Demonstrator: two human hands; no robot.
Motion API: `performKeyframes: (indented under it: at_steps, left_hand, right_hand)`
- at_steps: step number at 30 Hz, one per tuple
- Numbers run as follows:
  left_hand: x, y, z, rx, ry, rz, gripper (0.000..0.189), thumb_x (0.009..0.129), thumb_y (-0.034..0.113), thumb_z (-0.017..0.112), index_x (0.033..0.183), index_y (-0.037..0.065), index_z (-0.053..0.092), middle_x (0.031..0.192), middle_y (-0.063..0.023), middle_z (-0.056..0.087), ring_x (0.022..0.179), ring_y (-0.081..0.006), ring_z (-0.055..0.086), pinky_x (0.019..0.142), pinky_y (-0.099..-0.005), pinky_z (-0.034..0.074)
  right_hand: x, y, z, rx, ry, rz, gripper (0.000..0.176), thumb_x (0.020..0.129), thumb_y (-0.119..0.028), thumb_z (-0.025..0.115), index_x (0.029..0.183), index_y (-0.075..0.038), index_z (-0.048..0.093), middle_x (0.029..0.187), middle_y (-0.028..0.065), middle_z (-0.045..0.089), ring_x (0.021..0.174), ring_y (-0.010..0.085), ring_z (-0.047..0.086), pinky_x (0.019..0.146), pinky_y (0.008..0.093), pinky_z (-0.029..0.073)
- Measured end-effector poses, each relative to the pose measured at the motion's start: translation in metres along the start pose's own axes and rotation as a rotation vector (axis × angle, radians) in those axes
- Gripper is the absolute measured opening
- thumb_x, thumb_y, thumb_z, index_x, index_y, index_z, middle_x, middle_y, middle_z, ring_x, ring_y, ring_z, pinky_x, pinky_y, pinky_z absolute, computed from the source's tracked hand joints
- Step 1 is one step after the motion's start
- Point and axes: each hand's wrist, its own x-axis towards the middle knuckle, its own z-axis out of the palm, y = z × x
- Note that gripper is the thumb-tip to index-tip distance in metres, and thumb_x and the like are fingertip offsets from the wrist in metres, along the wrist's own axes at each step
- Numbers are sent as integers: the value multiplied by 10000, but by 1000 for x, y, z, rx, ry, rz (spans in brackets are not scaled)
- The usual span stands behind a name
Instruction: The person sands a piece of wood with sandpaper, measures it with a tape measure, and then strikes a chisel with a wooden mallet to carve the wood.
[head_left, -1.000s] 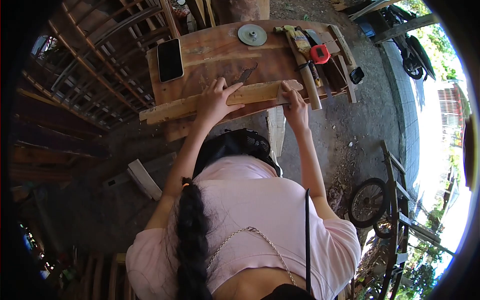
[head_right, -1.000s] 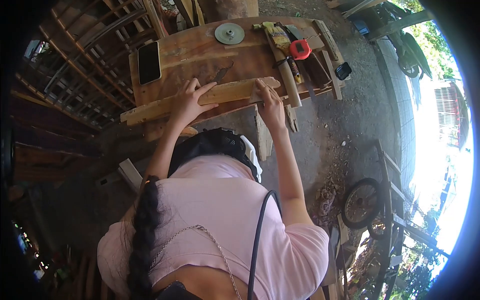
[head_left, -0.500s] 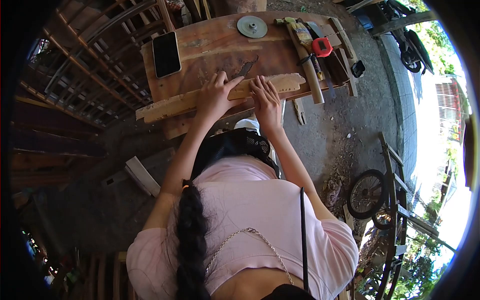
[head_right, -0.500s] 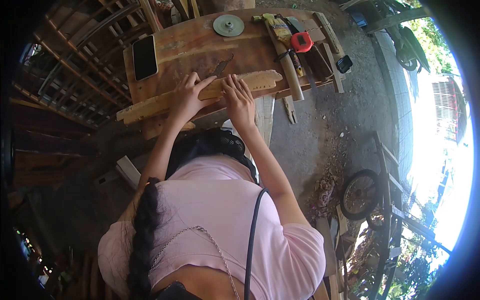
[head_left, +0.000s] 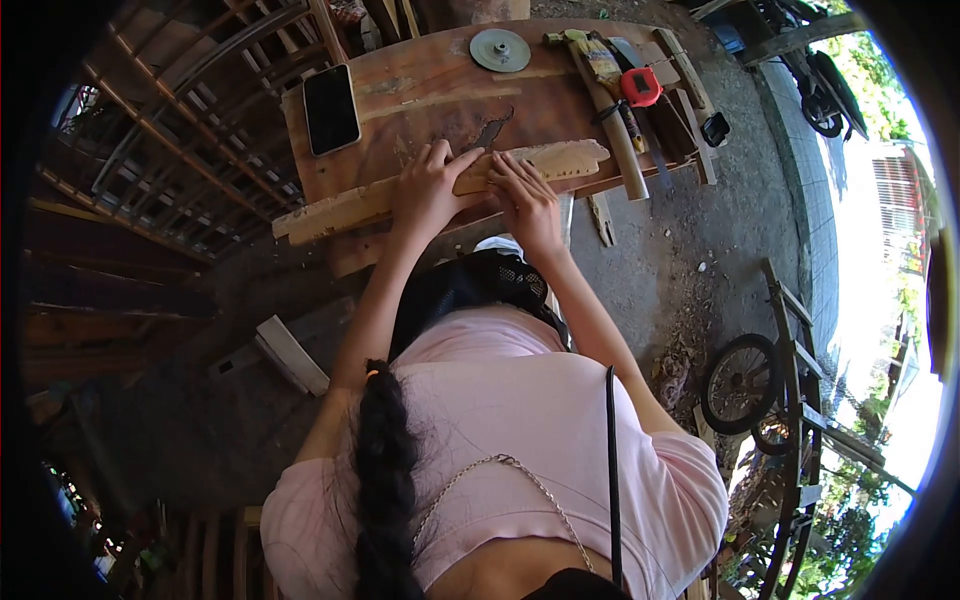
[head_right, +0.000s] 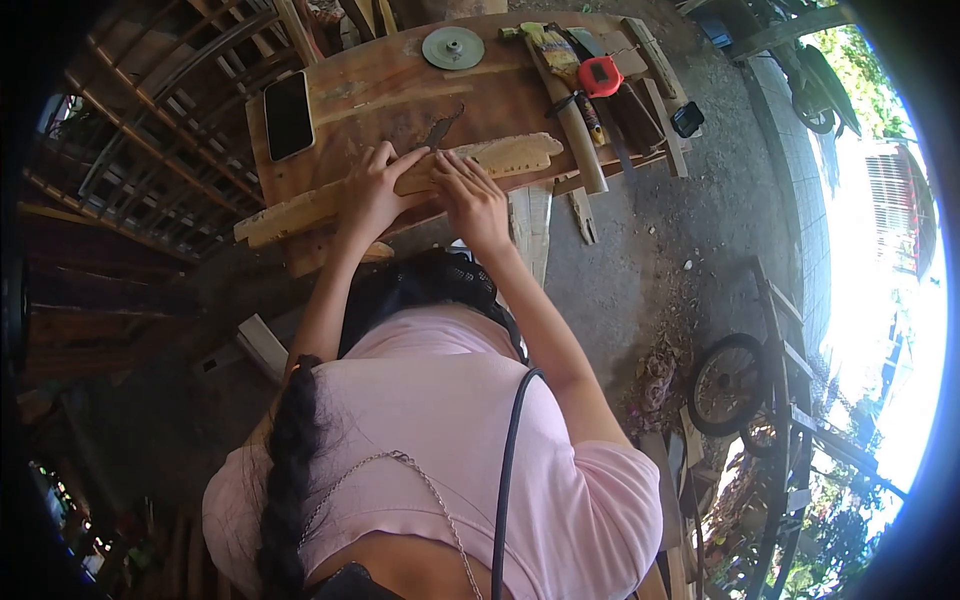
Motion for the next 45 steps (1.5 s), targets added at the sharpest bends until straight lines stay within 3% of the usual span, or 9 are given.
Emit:
performKeyframes:
  at_steps: [6, 8, 15, 20, 26, 30, 37, 40, 45]
  left_hand:
    - [0, 0, 2, 8, -37, -44, 578, 673, 467, 760, 1195, 245, 650, 876, -22, 496, 884, -204, 553, 760, -376, 494]
    - [0, 0, 1, -1, -33, -45, 581, 672, 465, 762, 1198, 245, 647, 878, -22, 497, 886, -206, 553, 762, -375, 495]
    - [-1, 0, 4, 23, -21, -43, 608, 665, 470, 766, 1197, 206, 641, 908, -22, 515, 907, -212, 556, 771, -377, 494]
    - [0, 0, 3, 38, -2, -12, 628, 664, 473, 765, 1179, 137, 635, 915, -41, 521, 906, -217, 567, 767, -367, 511]
    - [-3, -4, 10, 26, -8, -44, 621, 674, 515, 751, 1176, 170, 635, 958, -34, 540, 967, -222, 560, 795, -373, 497]
    - [-1, -2, 4, 1, -25, -54, 583, 660, 493, 772, 1113, 148, 646, 963, -38, 544, 975, -227, 558, 808, -379, 494]
    - [-2, -4, 8, -24, 46, -8, 471, 654, 409, 782, 990, 115, 634, 948, -60, 530, 942, -260, 561, 771, -400, 502]
    - [0, -2, 4, -42, 37, -29, 500, 638, 429, 789, 990, 107, 637, 956, -61, 529, 948, -259, 556, 776, -395, 495]
    - [1, 1, 0, -57, 3, -47, 511, 635, 427, 799, 1012, 116, 649, 948, -56, 531, 951, -252, 546, 795, -402, 480]
  right_hand:
    - [-4, 70, -51, -266, 207, 265, 166, 821, -27, 585, 935, -59, 702, 1140, 139, 656, 1108, 281, 612, 980, 403, 469]
    - [-1, 49, -34, -332, 185, 143, 170, 822, -33, 595, 958, -50, 695, 1110, 141, 668, 1072, 284, 629, 953, 394, 483]
    - [-10, 26, -20, -294, -25, 88, 253, 863, -90, 587, 1088, -181, 657, 1143, -2, 674, 1121, 101, 605, 1096, 434, 234]
    - [-11, 62, -41, -459, 192, 242, 240, 849, -92, 596, 1063, -160, 681, 1146, 39, 671, 1107, 144, 612, 1055, 436, 268]
    - [-13, -16, 4, -205, -59, 8, 307, 799, -57, 607, 1077, -174, 664, 1197, -17, 651, 1196, 111, 558, 1063, 431, 274]
    - [-6, 48, -41, -397, 63, 166, 245, 866, -93, 555, 1077, -169, 653, 1197, -10, 647, 1186, 122, 559, 1043, 428, 292]
    - [-11, -9, 8, -243, 68, 147, 392, 745, -46, 614, 1128, -129, 622, 1121, 80, 663, 931, 198, 653, 1011, 446, 335]
    - [-11, -19, 4, -231, -51, -31, 342, 782, -77, 603, 1115, -153, 628, 1207, -10, 639, 1144, 125, 589, 1065, 456, 297]
    - [-7, 64, -44, -343, 135, 294, 255, 858, -87, 571, 1085, -148, 671, 1217, 6, 639, 1205, 140, 548, 1058, 459, 285]
